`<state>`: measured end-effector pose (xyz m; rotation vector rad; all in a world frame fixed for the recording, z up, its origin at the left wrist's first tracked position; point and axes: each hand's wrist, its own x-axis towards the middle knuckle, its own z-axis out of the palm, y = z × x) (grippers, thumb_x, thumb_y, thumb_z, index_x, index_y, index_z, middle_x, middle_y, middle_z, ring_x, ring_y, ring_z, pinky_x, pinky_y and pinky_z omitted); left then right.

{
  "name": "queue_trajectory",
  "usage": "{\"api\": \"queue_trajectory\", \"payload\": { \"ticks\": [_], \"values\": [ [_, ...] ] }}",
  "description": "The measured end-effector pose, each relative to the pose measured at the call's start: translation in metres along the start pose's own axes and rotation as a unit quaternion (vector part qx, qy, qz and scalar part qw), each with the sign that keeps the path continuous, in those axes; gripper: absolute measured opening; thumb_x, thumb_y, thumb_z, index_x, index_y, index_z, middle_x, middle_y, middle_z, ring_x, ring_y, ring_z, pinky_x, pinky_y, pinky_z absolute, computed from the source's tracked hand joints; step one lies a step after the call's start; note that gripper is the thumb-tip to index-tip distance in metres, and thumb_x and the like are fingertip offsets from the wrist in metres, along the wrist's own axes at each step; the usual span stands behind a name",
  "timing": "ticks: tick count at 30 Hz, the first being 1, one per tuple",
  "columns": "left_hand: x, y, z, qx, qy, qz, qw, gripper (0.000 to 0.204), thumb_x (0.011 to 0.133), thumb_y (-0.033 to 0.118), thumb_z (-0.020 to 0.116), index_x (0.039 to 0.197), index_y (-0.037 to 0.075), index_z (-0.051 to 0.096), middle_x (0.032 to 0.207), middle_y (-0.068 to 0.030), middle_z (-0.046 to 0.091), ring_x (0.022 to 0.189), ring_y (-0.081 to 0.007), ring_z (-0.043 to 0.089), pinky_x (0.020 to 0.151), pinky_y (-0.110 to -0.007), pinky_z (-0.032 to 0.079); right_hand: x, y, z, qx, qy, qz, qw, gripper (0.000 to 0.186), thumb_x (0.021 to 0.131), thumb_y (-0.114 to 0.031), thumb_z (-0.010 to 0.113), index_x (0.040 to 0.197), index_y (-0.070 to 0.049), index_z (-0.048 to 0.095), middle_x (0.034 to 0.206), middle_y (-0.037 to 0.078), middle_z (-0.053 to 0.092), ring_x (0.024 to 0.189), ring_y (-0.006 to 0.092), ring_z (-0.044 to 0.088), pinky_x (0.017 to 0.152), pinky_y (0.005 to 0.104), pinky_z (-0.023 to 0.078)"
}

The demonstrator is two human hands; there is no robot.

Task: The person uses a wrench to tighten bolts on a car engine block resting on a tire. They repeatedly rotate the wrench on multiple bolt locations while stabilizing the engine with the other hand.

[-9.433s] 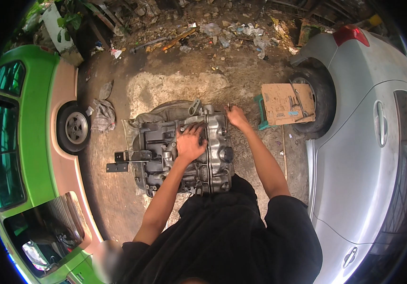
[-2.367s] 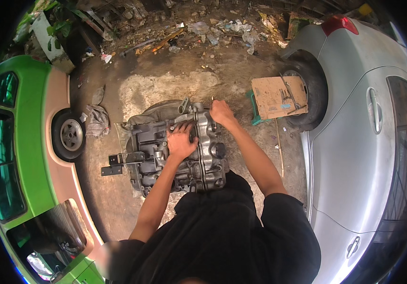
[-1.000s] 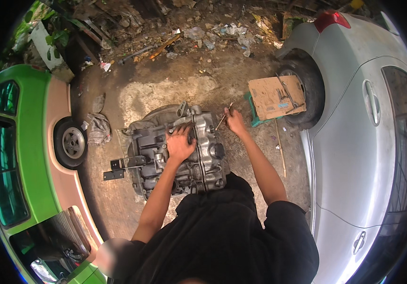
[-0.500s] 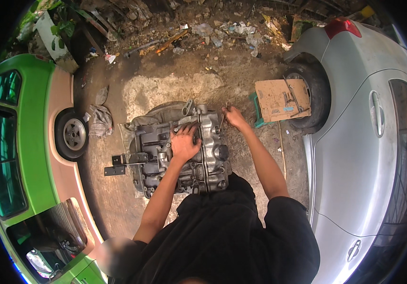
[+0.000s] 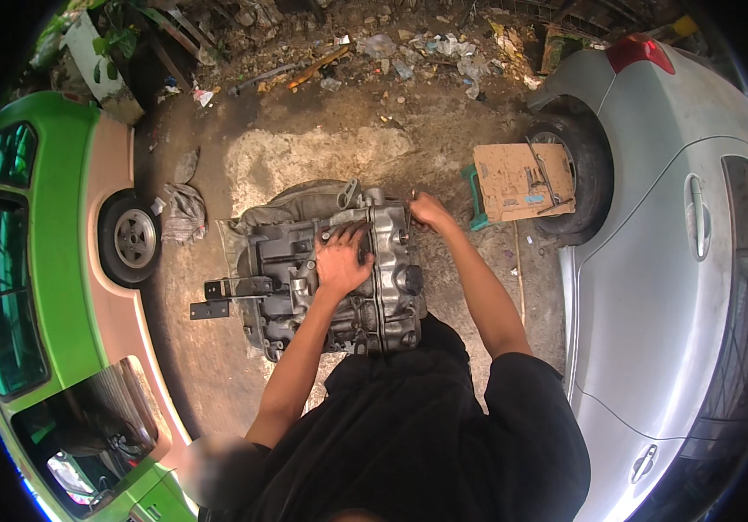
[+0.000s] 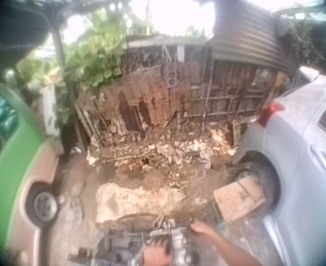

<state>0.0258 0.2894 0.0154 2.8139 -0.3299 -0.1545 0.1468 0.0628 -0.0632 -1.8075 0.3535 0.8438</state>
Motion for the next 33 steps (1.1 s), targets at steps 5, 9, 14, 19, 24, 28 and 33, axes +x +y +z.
{"api": "queue_trajectory", "payload": {
  "ticks": [5, 9, 14, 19, 24, 28, 33],
  "values": [
    [-0.001, -0.001, 0.002, -0.005, 0.018, 0.006, 1.000, 0.055, 0.081, 0.034, 0.062, 0.133, 0.017, 0.056, 0.138, -0.0012, 0.055, 0.129, -0.0208, 0.049, 0.115, -0.059, 0.018, -0.004, -0.014, 0.005, -0.131, 0.052, -0.020, 0.990, 0.026, 0.093, -0.020, 0.054, 0.084, 0.003, 0.058, 0.067, 0.018, 0.061, 0.053, 0.0265, 0.058, 0.046, 0.0394, 0.043],
    [0.000, -0.001, 0.005, 0.005, 0.038, 0.004, 0.999, 0.057, 0.077, 0.032, 0.064, 0.132, 0.019, 0.057, 0.134, -0.0012, 0.059, 0.127, -0.0202, 0.052, 0.114, -0.058, 0.022, -0.041, -0.039, 0.019, -0.340, 0.150, -0.147, 0.917, 0.025, 0.085, -0.013, 0.059, 0.093, 0.011, 0.064, 0.083, 0.031, 0.066, 0.078, 0.0403, 0.068, 0.065, 0.0460, 0.054],
    [-0.001, -0.002, 0.008, 0.010, 0.040, 0.004, 0.999, 0.056, 0.077, 0.032, 0.064, 0.132, 0.019, 0.057, 0.133, -0.0013, 0.059, 0.127, -0.0199, 0.051, 0.114, -0.057, 0.021, -0.118, -0.032, 0.051, -0.334, 0.220, -0.248, 0.882, 0.030, 0.092, -0.016, 0.059, 0.109, 0.009, 0.053, 0.076, 0.029, 0.064, 0.074, 0.0470, 0.064, 0.065, 0.0521, 0.050],
    [-0.001, -0.002, 0.006, -0.006, 0.049, 0.017, 0.999, 0.056, 0.077, 0.031, 0.065, 0.131, 0.019, 0.057, 0.134, -0.0004, 0.059, 0.128, -0.0193, 0.051, 0.114, -0.057, 0.021, -0.168, 0.036, 0.069, -0.315, 0.233, -0.333, 0.858, 0.027, 0.095, -0.015, 0.057, 0.111, 0.006, 0.050, 0.096, 0.025, 0.061, 0.090, 0.0432, 0.061, 0.076, 0.0490, 0.049],
    [-0.002, -0.001, 0.005, 0.003, 0.044, 0.014, 0.999, 0.056, 0.077, 0.031, 0.065, 0.131, 0.020, 0.057, 0.134, -0.0004, 0.058, 0.128, -0.0194, 0.050, 0.115, -0.058, 0.021, -0.158, 0.086, 0.077, -0.223, 0.247, -0.355, 0.874, 0.021, 0.094, -0.011, 0.059, 0.108, 0.004, 0.054, 0.106, 0.022, 0.058, 0.102, 0.0403, 0.056, 0.086, 0.0452, 0.048],
    [-0.001, 0.000, 0.002, 0.003, 0.015, 0.007, 1.000, 0.056, 0.081, 0.034, 0.060, 0.135, 0.018, 0.054, 0.138, -0.0022, 0.055, 0.130, -0.0217, 0.048, 0.116, -0.060, 0.017, -0.149, 0.099, 0.078, -0.123, 0.254, -0.362, 0.888, 0.019, 0.094, -0.008, 0.059, 0.108, 0.004, 0.055, 0.104, 0.022, 0.059, 0.097, 0.0395, 0.059, 0.085, 0.0439, 0.048],
    [-0.002, 0.000, 0.001, 0.004, 0.019, 0.009, 1.000, 0.056, 0.082, 0.034, 0.059, 0.135, 0.018, 0.054, 0.138, -0.0010, 0.055, 0.130, -0.0217, 0.048, 0.115, -0.061, 0.017, -0.151, 0.092, 0.072, 0.041, 0.323, -0.363, 0.873, 0.020, 0.100, -0.017, 0.057, 0.106, 0.002, 0.055, 0.087, 0.014, 0.061, 0.076, 0.0181, 0.058, 0.070, 0.0318, 0.047]
  ]
}}
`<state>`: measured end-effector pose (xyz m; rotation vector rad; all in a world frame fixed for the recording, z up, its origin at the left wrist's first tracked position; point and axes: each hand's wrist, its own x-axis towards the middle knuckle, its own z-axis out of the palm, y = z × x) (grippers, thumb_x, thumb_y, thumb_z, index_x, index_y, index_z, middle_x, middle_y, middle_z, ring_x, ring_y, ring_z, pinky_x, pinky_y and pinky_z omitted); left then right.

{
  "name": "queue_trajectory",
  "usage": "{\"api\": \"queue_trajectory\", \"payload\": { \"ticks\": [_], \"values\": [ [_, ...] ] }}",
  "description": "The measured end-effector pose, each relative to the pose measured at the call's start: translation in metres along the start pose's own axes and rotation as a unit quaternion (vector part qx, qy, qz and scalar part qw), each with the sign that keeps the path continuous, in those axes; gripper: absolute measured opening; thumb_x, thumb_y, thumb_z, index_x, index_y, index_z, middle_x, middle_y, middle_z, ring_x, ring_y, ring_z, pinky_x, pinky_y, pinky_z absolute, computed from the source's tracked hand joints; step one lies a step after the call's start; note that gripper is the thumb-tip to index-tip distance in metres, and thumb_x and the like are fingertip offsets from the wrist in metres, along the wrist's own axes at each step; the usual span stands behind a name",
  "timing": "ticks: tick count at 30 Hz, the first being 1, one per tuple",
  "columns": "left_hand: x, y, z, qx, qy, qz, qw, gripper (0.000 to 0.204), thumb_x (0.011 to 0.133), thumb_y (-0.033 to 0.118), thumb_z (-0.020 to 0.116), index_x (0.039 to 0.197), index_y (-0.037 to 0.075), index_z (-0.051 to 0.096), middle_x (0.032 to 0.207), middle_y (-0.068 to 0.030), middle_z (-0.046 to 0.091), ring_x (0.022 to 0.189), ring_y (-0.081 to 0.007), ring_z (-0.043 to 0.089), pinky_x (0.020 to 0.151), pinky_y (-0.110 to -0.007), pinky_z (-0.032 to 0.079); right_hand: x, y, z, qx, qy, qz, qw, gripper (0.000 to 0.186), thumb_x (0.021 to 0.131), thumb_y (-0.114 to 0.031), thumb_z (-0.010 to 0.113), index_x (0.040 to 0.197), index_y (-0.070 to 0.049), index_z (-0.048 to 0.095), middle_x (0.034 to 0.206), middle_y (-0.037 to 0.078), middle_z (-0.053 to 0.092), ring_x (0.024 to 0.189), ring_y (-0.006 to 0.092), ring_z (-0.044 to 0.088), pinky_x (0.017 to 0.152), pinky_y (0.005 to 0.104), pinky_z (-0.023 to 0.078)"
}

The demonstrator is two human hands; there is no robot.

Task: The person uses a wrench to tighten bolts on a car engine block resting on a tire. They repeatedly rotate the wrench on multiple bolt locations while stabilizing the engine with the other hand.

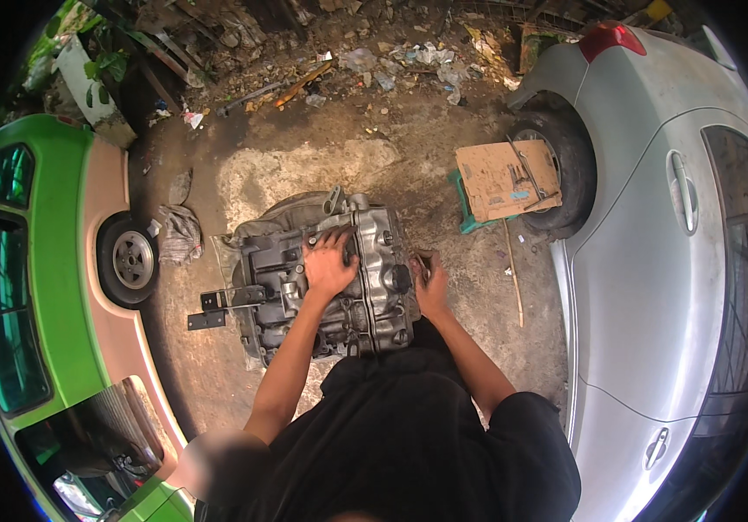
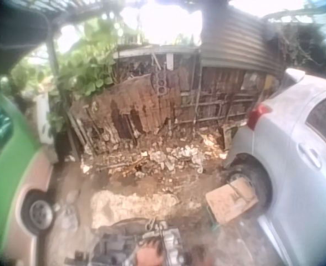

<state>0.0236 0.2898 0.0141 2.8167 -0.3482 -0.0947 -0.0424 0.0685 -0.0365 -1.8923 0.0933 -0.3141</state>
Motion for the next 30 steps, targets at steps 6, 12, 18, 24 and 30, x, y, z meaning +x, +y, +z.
{"api": "queue_trajectory", "payload": {
  "ticks": [6, 12, 18, 24, 30],
  "values": [
    [0.000, 0.000, 0.001, 0.003, -0.005, 0.003, 1.000, 0.057, 0.082, 0.035, 0.058, 0.136, 0.019, 0.053, 0.138, -0.0027, 0.055, 0.131, -0.0216, 0.048, 0.115, -0.061, 0.017, 0.058, 0.008, -0.007, -0.026, 0.055, 0.087, 0.994, 0.044, 0.104, -0.041, 0.046, 0.094, 0.001, 0.053, 0.062, 0.007, 0.054, 0.053, 0.0129, 0.048, 0.051, 0.0306, 0.039],
    [0.000, 0.002, 0.000, 0.003, -0.009, -0.004, 1.000, 0.057, 0.082, 0.034, 0.059, 0.137, 0.019, 0.053, 0.137, -0.0034, 0.056, 0.130, -0.0217, 0.048, 0.115, -0.061, 0.017, 0.116, 0.030, 0.004, -0.094, -0.074, 0.153, 0.981, 0.059, 0.103, -0.049, 0.041, 0.097, 0.007, 0.058, 0.067, 0.016, 0.058, 0.061, 0.0300, 0.057, 0.062, 0.0433, 0.045],
    [0.000, 0.002, -0.003, -0.007, -0.004, -0.003, 1.000, 0.056, 0.081, 0.033, 0.060, 0.135, 0.018, 0.054, 0.138, -0.0018, 0.055, 0.130, -0.0209, 0.049, 0.116, -0.059, 0.017, 0.143, 0.038, 0.030, -0.093, -0.165, 0.173, 0.967, 0.059, 0.102, -0.049, 0.044, 0.099, 0.008, 0.059, 0.074, 0.021, 0.060, 0.071, 0.0356, 0.060, 0.067, 0.0459, 0.045],
    [0.002, 0.002, -0.001, -0.003, -0.015, -0.011, 1.000, 0.056, 0.082, 0.034, 0.060, 0.135, 0.017, 0.054, 0.139, -0.0017, 0.054, 0.131, -0.0207, 0.048, 0.116, -0.059, 0.016, 0.166, 0.043, 0.042, -0.155, -0.231, 0.192, 0.941, 0.051, 0.099, -0.047, 0.052, 0.085, 0.002, 0.054, 0.068, 0.012, 0.053, 0.062, 0.0215, 0.050, 0.060, 0.0403, 0.040],
    [0.002, 0.001, 0.001, -0.001, 0.007, -0.008, 1.000, 0.057, 0.079, 0.032, 0.062, 0.134, 0.020, 0.055, 0.137, 0.0005, 0.056, 0.129, -0.0206, 0.050, 0.115, -0.058, 0.018, 0.172, 0.037, 0.060, -0.245, -0.240, 0.225, 0.912, 0.048, 0.095, -0.040, 0.055, 0.098, 0.008, 0.061, 0.099, 0.026, 0.064, 0.093, 0.0390, 0.061, 0.080, 0.0477, 0.048]
  ]
}}
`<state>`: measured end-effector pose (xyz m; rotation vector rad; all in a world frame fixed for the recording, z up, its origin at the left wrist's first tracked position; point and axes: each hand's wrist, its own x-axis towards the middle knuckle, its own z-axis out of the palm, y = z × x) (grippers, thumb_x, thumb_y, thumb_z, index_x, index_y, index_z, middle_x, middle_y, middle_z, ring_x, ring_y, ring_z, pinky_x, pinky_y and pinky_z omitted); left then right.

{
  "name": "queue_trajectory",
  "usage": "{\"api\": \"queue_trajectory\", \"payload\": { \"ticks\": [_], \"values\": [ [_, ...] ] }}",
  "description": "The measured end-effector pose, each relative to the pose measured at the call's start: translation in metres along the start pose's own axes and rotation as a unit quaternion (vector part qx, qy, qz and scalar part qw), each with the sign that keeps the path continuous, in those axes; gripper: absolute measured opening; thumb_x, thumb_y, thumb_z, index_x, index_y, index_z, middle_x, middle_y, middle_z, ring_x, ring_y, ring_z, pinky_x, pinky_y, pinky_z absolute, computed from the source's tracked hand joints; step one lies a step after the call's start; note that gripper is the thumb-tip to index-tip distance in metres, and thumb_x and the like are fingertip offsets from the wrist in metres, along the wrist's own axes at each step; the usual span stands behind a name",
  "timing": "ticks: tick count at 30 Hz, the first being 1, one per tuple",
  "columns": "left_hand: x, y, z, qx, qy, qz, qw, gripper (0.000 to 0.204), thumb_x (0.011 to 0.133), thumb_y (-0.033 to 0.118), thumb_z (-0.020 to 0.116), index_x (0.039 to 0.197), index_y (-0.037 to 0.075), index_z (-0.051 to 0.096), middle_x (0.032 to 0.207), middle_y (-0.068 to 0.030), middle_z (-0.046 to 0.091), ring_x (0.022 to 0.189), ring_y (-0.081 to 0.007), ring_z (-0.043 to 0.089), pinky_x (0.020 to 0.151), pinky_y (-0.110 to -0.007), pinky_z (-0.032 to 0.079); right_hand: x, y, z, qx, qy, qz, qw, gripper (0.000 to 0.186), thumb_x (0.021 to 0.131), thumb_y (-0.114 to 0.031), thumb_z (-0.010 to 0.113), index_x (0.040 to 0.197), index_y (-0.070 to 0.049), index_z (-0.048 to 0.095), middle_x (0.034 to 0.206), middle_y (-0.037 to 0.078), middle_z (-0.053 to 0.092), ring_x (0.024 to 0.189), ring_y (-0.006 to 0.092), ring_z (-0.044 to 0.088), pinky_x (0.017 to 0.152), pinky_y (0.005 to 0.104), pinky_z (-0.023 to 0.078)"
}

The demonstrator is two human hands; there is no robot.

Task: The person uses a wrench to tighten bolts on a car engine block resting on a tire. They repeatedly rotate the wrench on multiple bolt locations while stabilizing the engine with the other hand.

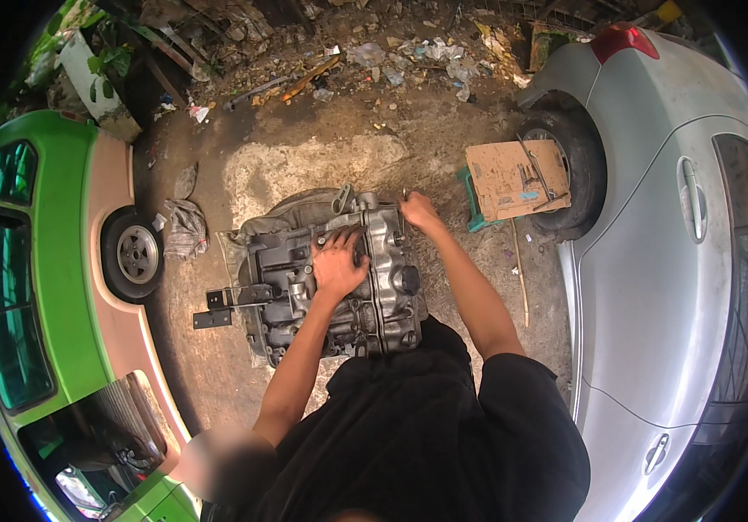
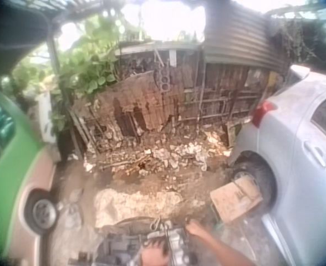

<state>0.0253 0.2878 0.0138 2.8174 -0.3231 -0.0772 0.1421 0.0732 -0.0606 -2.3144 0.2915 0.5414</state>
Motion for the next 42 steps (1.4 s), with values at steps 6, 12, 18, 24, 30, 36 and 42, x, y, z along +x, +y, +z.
{"api": "queue_trajectory", "payload": {
  "ticks": [6, 12, 18, 24, 30, 36, 42],
  "values": [
    [0.000, 0.000, -0.002, 0.002, -0.028, -0.006, 1.000, 0.058, 0.081, 0.034, 0.061, 0.136, 0.018, 0.053, 0.137, -0.0029, 0.056, 0.130, -0.0213, 0.049, 0.116, -0.059, 0.017, 0.001, -0.021, -0.007, -0.045, -0.067, 0.054, 0.995, 0.039, 0.085, -0.021, 0.053, 0.106, 0.009, 0.065, 0.114, 0.031, 0.064, 0.107, 0.0454, 0.062, 0.089, 0.0498, 0.050],
    [-0.001, 0.002, 0.001, 0.011, 0.005, -0.003, 1.000, 0.057, 0.078, 0.033, 0.064, 0.133, 0.019, 0.056, 0.133, -0.0031, 0.059, 0.128, -0.0218, 0.051, 0.115, -0.060, 0.019, -0.004, -0.033, -0.011, -0.066, -0.075, 0.027, 0.995, 0.032, 0.081, -0.017, 0.054, 0.092, 0.010, 0.068, 0.104, 0.033, 0.065, 0.100, 0.0470, 0.064, 0.086, 0.0511, 0.051],
    [0.000, 0.000, 0.003, 0.012, 0.012, -0.004, 1.000, 0.057, 0.078, 0.033, 0.064, 0.133, 0.019, 0.056, 0.133, -0.0031, 0.060, 0.128, -0.0213, 0.051, 0.115, -0.059, 0.020, -0.043, -0.047, -0.009, -0.064, 0.077, -0.107, 0.989, 0.030, 0.086, -0.017, 0.058, 0.095, 0.012, 0.059, 0.088, 0.035, 0.064, 0.088, 0.0490, 0.065, 0.074, 0.0528, 0.053],
    [-0.001, 0.000, 0.002, 0.003, 0.020, 0.005, 1.000, 0.057, 0.078, 0.032, 0.063, 0.134, 0.020, 0.056, 0.132, -0.0027, 0.059, 0.127, -0.0204, 0.051, 0.114, -0.058, 0.020, -0.135, -0.033, 0.000, -0.032, 0.118, -0.226, 0.966, 0.026, 0.091, -0.014, 0.059, 0.101, 0.007, 0.048, 0.076, 0.028, 0.062, 0.076, 0.0474, 0.063, 0.068, 0.0550, 0.050],
    [-0.002, 0.001, 0.001, 0.003, 0.026, 0.011, 1.000, 0.058, 0.079, 0.032, 0.062, 0.135, 0.020, 0.055, 0.132, -0.0031, 0.060, 0.127, -0.0210, 0.051, 0.114, -0.058, 0.020, -0.183, 0.032, 0.030, -0.031, 0.155, -0.310, 0.937, 0.020, 0.093, -0.010, 0.058, 0.107, 0.004, 0.053, 0.092, 0.021, 0.059, 0.089, 0.0416, 0.058, 0.077, 0.0482, 0.047],
    [-0.002, 0.000, -0.003, 0.006, -0.017, 0.006, 1.000, 0.057, 0.081, 0.033, 0.061, 0.136, 0.018, 0.053, 0.138, -0.0022, 0.055, 0.132, -0.0217, 0.048, 0.116, -0.059, 0.018, -0.173, 0.062, 0.039, 0.037, 0.178, -0.320, 0.930, 0.016, 0.095, -0.010, 0.058, 0.107, 0.000, 0.056, 0.095, 0.019, 0.060, 0.093, 0.0382, 0.059, 0.084, 0.0440, 0.048],
    [-0.002, 0.000, 0.001, 0.012, -0.003, 0.007, 1.000, 0.057, 0.080, 0.033, 0.062, 0.135, 0.019, 0.054, 0.136, -0.0031, 0.056, 0.130, -0.0218, 0.049, 0.116, -0.059, 0.018, -0.175, 0.043, 0.027, 0.189, 0.187, -0.238, 0.934, 0.020, 0.101, -0.016, 0.052, 0.107, 0.003, 0.055, 0.093, 0.020, 0.063, 0.082, 0.0366, 0.062, 0.076, 0.0431, 0.049]
  ]
}}
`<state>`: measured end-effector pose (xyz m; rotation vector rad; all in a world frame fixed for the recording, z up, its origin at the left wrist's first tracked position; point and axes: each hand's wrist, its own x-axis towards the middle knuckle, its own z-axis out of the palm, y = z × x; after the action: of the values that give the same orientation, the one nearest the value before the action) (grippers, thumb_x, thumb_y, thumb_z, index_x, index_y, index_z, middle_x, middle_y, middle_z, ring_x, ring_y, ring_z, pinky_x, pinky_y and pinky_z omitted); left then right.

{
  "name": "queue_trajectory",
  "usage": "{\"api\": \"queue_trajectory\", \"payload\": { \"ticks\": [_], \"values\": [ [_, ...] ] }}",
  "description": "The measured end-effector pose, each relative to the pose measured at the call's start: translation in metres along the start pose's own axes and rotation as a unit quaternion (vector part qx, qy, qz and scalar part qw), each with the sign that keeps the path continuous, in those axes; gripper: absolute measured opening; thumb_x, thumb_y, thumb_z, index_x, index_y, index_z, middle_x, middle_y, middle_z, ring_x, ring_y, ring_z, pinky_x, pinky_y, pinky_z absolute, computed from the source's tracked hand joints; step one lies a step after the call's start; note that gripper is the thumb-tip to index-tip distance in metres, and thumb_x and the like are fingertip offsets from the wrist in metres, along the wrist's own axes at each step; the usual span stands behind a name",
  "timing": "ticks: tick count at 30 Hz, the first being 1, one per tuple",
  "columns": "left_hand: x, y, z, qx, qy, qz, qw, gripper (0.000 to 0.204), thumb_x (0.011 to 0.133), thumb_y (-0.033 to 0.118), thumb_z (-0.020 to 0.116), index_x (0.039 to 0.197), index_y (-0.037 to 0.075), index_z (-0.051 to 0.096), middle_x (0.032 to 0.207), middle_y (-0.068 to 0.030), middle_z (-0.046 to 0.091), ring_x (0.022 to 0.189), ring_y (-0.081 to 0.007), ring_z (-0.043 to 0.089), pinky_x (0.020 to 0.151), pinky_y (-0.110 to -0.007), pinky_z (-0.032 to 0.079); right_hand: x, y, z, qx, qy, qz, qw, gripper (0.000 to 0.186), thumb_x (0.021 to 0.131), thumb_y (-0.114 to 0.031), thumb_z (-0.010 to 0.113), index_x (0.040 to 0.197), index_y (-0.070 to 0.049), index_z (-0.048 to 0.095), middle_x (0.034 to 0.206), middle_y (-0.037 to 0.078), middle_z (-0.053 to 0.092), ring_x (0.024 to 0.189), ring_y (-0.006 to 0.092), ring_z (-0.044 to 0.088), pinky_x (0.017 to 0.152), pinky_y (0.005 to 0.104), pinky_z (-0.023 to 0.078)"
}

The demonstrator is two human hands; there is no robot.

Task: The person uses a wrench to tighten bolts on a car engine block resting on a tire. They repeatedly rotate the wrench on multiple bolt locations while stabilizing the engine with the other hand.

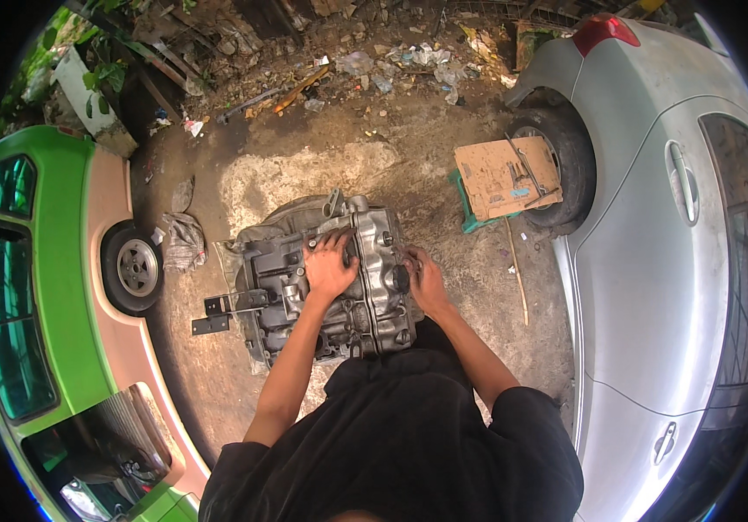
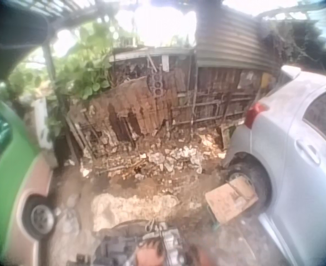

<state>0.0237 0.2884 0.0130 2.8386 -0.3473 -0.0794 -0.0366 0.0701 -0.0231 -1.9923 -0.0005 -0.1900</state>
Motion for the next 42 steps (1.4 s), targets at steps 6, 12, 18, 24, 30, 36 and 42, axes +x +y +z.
{"api": "queue_trajectory", "payload": {
  "ticks": [6, 12, 18, 24, 30, 36, 42],
  "values": [
    [-0.001, 0.000, 0.001, -0.015, 0.022, 0.007, 1.000, 0.056, 0.078, 0.031, 0.063, 0.133, 0.020, 0.056, 0.134, -0.0022, 0.058, 0.128, -0.0212, 0.051, 0.115, -0.059, 0.020, 0.052, 0.004, -0.006, -0.041, 0.045, 0.098, 0.993, 0.039, 0.106, -0.029, 0.042, 0.095, 0.005, 0.057, 0.077, 0.020, 0.063, 0.072, 0.0350, 0.063, 0.068, 0.0436, 0.047],
    [0.000, 0.002, -0.003, -0.015, -0.006, 0.000, 1.000, 0.057, 0.081, 0.031, 0.060, 0.136, 0.018, 0.053, 0.139, -0.0032, 0.055, 0.131, -0.0211, 0.048, 0.115, -0.059, 0.017, 0.121, 0.030, -0.001, -0.070, -0.062, 0.147, 0.985, 0.053, 0.105, -0.040, 0.040, 0.084, 0.005, 0.058, 0.067, 0.018, 0.061, 0.064, 0.0319, 0.064, 0.064, 0.0443, 0.048],
    [0.000, -0.001, -0.002, -0.032, -0.010, -0.005, 0.999, 0.055, 0.081, 0.033, 0.059, 0.133, 0.016, 0.056, 0.140, -0.0005, 0.054, 0.131, -0.0206, 0.047, 0.116, -0.060, 0.016, 0.157, 0.046, 0.015, -0.047, -0.148, 0.201, 0.967, 0.051, 0.104, -0.039, 0.045, 0.079, 0.003, 0.059, 0.063, 0.013, 0.062, 0.059, 0.0251, 0.063, 0.058, 0.0409, 0.047],
    [0.002, -0.002, -0.002, -0.036, -0.019, -0.004, 0.999, 0.054, 0.083, 0.033, 0.060, 0.134, 0.016, 0.055, 0.141, 0.0001, 0.053, 0.132, -0.0205, 0.046, 0.116, -0.061, 0.016, 0.178, 0.038, 0.023, -0.089, -0.245, 0.234, 0.937, 0.046, 0.100, -0.037, 0.053, 0.080, 0.004, 0.059, 0.062, 0.014, 0.061, 0.052, 0.0218, 0.059, 0.050, 0.0384, 0.044],
    [0.002, -0.002, -0.003, -0.035, -0.012, 0.002, 0.999, 0.054, 0.082, 0.033, 0.060, 0.134, 0.016, 0.055, 0.140, -0.0004, 0.053, 0.132, -0.0204, 0.047, 0.116, -0.059, 0.016, 0.190, 0.019, 0.037, -0.250, -0.257, 0.231, 0.904, 0.041, 0.096, -0.026, 0.053, 0.078, 0.009, 0.064, 0.070, 0.020, 0.065, 0.056, 0.0293, 0.064, 0.057, 0.0454, 0.049],
    [0.002, 0.000, -0.004, -0.031, -0.007, 0.000, 1.000, 0.054, 0.082, 0.035, 0.061, 0.133, 0.016, 0.056, 0.136, -0.0027, 0.056, 0.130, -0.0210, 0.049, 0.116, -0.058, 0.017, 0.173, -0.002, 0.037, -0.325, -0.190, 0.070, 0.924, 0.038, 0.095, -0.024, 0.054, 0.082, 0.010, 0.062, 0.079, 0.029, 0.066, 0.073, 0.0438, 0.066, 0.066, 0.0512, 0.051],
    [-0.001, 0.001, -0.004, -0.026, 0.001, -0.014, 1.000, 0.057, 0.077, 0.034, 0.064, 0.132, 0.020, 0.058, 0.135, -0.0010, 0.058, 0.128, -0.0215, 0.051, 0.115, -0.059, 0.020, 0.091, -0.043, 0.023, -0.175, -0.094, 0.011, 0.980, 0.025, 0.097, -0.015, 0.052, 0.107, 0.009, 0.052, 0.083, 0.030, 0.063, 0.083, 0.0496, 0.062, 0.071, 0.0539, 0.049]
  ]
}}
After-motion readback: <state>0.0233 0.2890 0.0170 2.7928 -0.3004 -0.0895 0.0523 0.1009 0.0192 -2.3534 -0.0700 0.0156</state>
